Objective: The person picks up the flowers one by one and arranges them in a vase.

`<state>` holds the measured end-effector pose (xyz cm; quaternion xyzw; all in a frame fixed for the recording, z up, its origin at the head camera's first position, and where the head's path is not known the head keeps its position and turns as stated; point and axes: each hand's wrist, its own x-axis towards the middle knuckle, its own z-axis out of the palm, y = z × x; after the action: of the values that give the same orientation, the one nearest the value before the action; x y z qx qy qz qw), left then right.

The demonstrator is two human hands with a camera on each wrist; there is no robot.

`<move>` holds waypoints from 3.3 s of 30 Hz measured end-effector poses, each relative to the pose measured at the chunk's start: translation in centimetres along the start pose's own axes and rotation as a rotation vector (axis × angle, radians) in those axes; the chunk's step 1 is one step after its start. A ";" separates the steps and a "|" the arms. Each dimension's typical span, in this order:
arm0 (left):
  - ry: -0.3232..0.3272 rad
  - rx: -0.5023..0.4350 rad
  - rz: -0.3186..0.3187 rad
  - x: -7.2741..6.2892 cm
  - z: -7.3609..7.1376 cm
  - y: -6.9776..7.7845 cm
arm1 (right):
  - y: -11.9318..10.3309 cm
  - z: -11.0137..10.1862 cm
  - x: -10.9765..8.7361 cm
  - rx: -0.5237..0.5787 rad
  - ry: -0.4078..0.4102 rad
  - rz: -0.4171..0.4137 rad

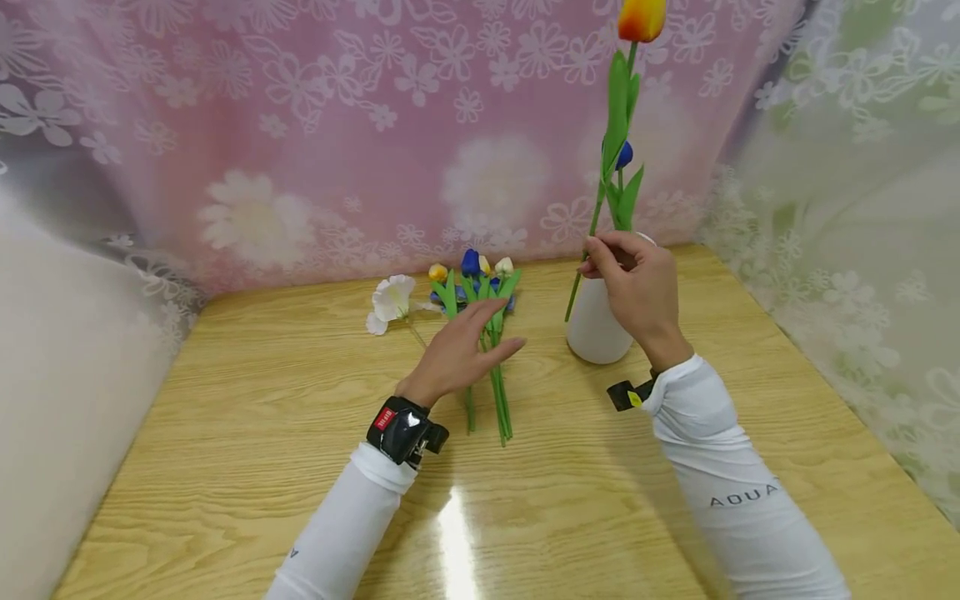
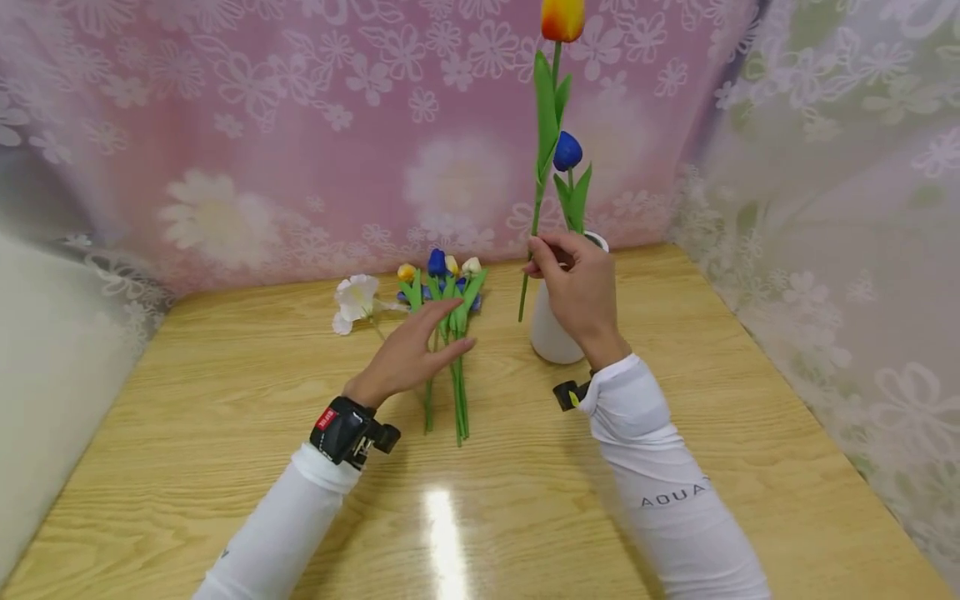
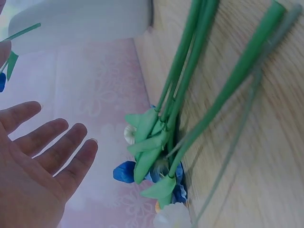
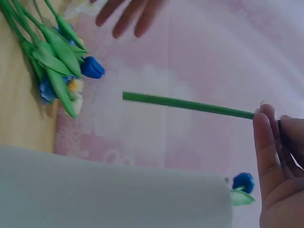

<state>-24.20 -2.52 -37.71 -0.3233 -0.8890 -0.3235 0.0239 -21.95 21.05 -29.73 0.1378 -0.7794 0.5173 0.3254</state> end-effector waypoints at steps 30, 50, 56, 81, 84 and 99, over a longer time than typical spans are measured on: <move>-0.006 -0.051 0.039 3.5 0.0 2.3 | -0.6 -4.5 3.9 0.184 0.382 -0.154; -0.033 -0.069 0.037 3.4 1.7 2.3 | 2.2 -5.4 1.8 -0.111 0.236 0.058; -0.017 -0.060 0.040 3.0 2.1 1.9 | 2.8 -5.1 1.3 -0.302 0.106 0.098; -0.020 -0.044 -0.088 0.4 2.1 -1.0 | 3.9 -0.6 -3.7 -0.181 -0.065 -0.026; -0.024 -0.027 -0.113 -0.1 2.1 -1.6 | 4.3 0.6 -4.2 -0.157 -0.110 -0.021; -0.021 0.001 -0.165 -2.2 0.9 -3.8 | 5.5 6.5 -6.3 -0.209 -0.482 0.311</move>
<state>-24.55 -5.42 -41.05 -0.2521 -0.9130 -0.3205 -0.0118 -22.56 16.83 -39.41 0.1014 -0.8950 0.4301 0.0603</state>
